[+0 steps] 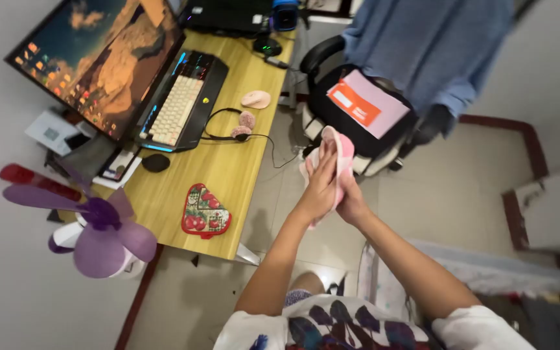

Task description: The recorder uses a pink cloth to wipe down a computer monitor, keyboard, mouse, and desk surface.

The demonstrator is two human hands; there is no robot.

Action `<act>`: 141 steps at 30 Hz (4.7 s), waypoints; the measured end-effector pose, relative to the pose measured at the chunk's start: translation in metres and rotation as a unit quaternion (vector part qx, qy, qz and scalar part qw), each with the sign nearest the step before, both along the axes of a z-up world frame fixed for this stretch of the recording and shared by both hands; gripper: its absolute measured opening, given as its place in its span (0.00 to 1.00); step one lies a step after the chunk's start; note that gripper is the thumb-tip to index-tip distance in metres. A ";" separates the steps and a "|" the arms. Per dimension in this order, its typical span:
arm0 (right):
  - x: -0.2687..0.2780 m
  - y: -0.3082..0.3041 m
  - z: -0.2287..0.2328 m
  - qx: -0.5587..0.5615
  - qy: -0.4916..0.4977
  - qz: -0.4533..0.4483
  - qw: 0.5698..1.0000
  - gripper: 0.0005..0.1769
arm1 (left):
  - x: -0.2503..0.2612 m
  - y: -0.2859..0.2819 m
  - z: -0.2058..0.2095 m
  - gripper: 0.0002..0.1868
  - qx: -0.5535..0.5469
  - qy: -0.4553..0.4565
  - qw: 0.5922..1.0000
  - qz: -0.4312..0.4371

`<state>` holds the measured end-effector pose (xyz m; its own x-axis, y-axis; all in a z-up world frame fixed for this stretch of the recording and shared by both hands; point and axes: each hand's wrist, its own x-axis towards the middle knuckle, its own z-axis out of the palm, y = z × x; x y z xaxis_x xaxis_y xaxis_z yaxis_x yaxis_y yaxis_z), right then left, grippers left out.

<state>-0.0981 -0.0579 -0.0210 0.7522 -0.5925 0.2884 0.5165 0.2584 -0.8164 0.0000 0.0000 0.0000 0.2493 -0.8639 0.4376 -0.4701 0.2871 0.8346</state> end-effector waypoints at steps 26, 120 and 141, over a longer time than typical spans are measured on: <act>0.517 -0.532 -0.183 0.128 0.218 0.093 0.963 0.26 | 0.404 -0.279 -0.108 0.21 -0.018 0.340 0.887 0.311; 1.020 -0.601 -0.261 -0.796 0.028 0.307 0.521 0.20 | 0.569 -0.454 -0.170 0.16 0.096 0.249 0.817 0.512; 0.911 -0.616 -0.247 -0.785 0.036 0.254 0.565 0.41 | 0.752 -0.479 -0.183 0.54 0.505 -0.150 0.680 0.510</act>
